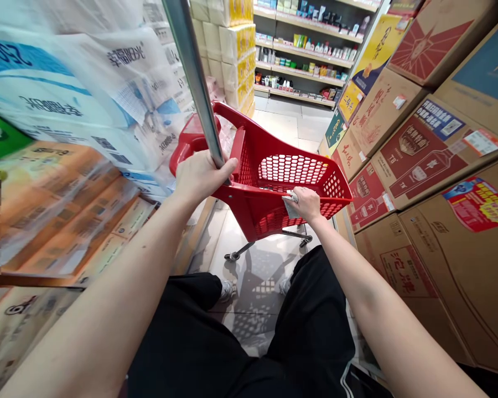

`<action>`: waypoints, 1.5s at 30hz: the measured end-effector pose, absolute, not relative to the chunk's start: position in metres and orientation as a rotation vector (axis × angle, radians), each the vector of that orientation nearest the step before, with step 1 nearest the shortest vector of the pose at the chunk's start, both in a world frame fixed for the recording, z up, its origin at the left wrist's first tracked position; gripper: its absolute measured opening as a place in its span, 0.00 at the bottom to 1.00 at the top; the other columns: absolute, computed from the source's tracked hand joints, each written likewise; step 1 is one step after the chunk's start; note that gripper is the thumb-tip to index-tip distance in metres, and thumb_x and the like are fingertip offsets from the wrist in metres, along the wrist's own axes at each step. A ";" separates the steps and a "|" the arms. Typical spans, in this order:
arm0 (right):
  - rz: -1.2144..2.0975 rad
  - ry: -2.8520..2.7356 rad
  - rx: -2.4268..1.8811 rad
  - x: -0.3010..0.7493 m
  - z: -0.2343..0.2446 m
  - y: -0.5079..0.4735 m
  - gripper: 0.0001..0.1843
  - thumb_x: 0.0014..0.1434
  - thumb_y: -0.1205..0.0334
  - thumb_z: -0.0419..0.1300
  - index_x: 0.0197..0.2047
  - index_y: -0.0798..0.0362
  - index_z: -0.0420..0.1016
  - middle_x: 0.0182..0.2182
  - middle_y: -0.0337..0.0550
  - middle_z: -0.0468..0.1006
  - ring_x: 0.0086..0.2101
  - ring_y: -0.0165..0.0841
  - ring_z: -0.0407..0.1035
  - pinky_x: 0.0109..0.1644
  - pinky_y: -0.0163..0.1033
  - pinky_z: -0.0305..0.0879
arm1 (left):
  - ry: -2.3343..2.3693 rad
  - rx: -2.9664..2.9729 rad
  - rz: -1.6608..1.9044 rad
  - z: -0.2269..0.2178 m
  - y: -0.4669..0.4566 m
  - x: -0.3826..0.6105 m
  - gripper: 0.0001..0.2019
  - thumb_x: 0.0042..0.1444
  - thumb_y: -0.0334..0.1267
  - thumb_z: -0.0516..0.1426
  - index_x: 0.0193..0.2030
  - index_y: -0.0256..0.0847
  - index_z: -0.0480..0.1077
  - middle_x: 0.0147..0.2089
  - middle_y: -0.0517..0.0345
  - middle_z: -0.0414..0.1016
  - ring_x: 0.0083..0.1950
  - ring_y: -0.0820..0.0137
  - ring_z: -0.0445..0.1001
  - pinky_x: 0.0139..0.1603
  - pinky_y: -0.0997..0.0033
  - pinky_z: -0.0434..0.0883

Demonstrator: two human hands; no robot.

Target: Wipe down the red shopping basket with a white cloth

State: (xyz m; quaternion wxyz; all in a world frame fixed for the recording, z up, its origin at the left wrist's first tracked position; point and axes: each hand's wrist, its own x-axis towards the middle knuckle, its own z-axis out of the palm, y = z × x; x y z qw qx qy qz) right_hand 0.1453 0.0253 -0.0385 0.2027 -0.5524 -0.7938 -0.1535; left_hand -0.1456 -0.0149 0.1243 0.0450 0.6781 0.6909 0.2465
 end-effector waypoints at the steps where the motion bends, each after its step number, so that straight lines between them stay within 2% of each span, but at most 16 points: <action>1: -0.445 -2.205 -1.545 0.144 -0.039 0.024 0.33 0.63 0.32 0.40 0.33 0.52 0.71 0.29 0.45 0.75 0.32 0.35 0.65 0.35 0.38 0.48 | 2.114 2.068 0.750 0.124 -0.015 -0.146 0.17 0.57 0.54 0.50 0.35 0.45 0.73 0.38 0.56 0.79 0.46 0.60 0.75 0.44 0.66 0.66; 9: -0.447 -2.050 -1.619 0.110 -0.040 0.005 0.28 0.68 0.41 0.39 0.44 0.54 0.71 0.39 0.50 0.75 0.41 0.40 0.64 0.46 0.43 0.50 | 2.179 2.050 0.787 0.116 -0.011 -0.147 0.17 0.56 0.53 0.51 0.31 0.44 0.74 0.34 0.53 0.78 0.41 0.59 0.76 0.41 0.64 0.67; 17: -0.352 -2.277 -1.545 0.077 -0.018 0.012 0.27 0.68 0.41 0.40 0.41 0.54 0.69 0.36 0.47 0.76 0.36 0.38 0.67 0.40 0.40 0.51 | 2.204 2.026 0.804 0.117 -0.011 -0.149 0.15 0.55 0.51 0.52 0.31 0.44 0.73 0.34 0.54 0.78 0.42 0.59 0.76 0.41 0.63 0.67; 20: -0.322 -2.339 -1.466 0.061 -0.010 0.014 0.25 0.69 0.44 0.40 0.42 0.54 0.68 0.37 0.47 0.76 0.36 0.37 0.68 0.39 0.39 0.52 | 2.204 2.026 0.799 0.117 -0.011 -0.148 0.14 0.55 0.50 0.52 0.31 0.44 0.73 0.35 0.53 0.78 0.42 0.59 0.75 0.42 0.63 0.67; 27: -0.297 -2.286 -1.450 0.048 -0.006 0.020 0.22 0.69 0.45 0.42 0.42 0.53 0.68 0.38 0.47 0.76 0.36 0.37 0.68 0.40 0.40 0.54 | 2.170 2.033 0.750 0.121 -0.001 -0.148 0.14 0.55 0.49 0.51 0.33 0.43 0.73 0.34 0.53 0.77 0.43 0.59 0.75 0.43 0.63 0.67; 34: -0.283 -2.273 -1.449 0.065 -0.005 0.023 0.22 0.70 0.47 0.42 0.43 0.53 0.68 0.38 0.47 0.76 0.38 0.37 0.68 0.41 0.39 0.53 | 2.097 2.105 0.800 0.116 0.006 -0.141 0.15 0.53 0.52 0.54 0.33 0.44 0.74 0.33 0.53 0.78 0.43 0.58 0.75 0.43 0.61 0.67; 45: -0.239 -2.386 -1.286 0.059 0.011 0.025 0.17 0.70 0.51 0.44 0.46 0.54 0.67 0.40 0.45 0.75 0.38 0.35 0.69 0.40 0.36 0.55 | 2.107 2.120 0.862 0.109 0.009 -0.126 0.16 0.54 0.51 0.55 0.37 0.43 0.76 0.36 0.50 0.79 0.42 0.57 0.76 0.41 0.60 0.69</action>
